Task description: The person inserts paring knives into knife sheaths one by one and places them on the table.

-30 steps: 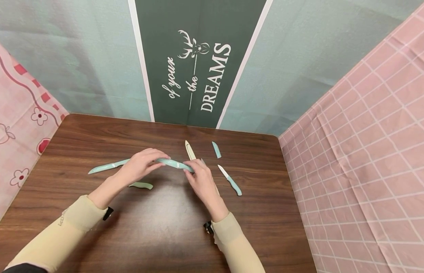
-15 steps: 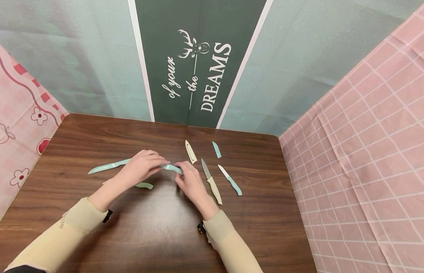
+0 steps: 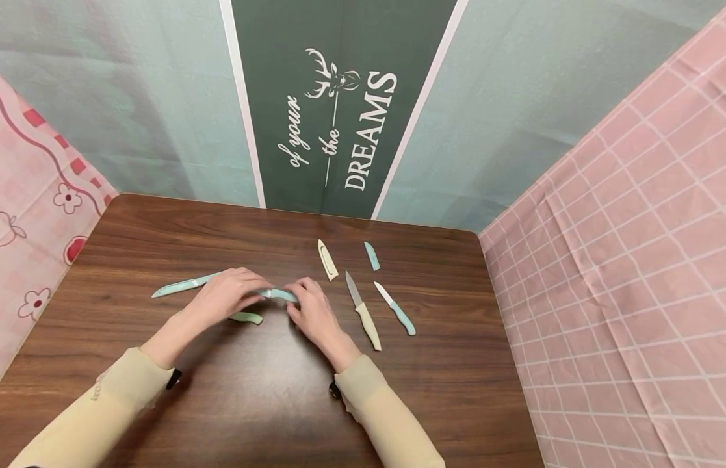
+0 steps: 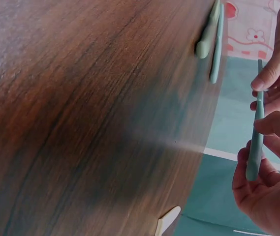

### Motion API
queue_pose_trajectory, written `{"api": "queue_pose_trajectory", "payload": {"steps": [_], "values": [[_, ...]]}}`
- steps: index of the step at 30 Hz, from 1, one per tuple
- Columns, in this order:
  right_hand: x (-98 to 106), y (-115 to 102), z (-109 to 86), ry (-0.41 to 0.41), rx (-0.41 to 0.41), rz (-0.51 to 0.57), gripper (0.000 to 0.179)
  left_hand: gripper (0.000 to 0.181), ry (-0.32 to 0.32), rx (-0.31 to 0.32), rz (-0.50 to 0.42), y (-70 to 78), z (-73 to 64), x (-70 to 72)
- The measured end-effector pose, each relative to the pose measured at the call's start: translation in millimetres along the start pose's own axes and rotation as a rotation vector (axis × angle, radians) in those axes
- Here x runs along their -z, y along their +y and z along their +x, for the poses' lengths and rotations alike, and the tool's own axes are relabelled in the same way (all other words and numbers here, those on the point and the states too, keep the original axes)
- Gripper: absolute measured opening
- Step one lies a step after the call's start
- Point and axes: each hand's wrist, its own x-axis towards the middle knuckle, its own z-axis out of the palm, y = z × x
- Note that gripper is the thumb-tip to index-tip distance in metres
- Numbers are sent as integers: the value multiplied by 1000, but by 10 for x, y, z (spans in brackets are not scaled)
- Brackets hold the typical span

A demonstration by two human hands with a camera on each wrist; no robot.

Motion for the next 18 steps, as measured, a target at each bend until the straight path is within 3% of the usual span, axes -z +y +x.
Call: {"api": "queue_pose_trajectory", "payload": {"steps": [7,18], "values": [[-83,-2,35,-40,-2,-15,24,25,-24,45,0,-93,-78,-28],[-269,-27,7,-122,16,-28,24,23,-136,153,9,-152,-215,-69]]}}
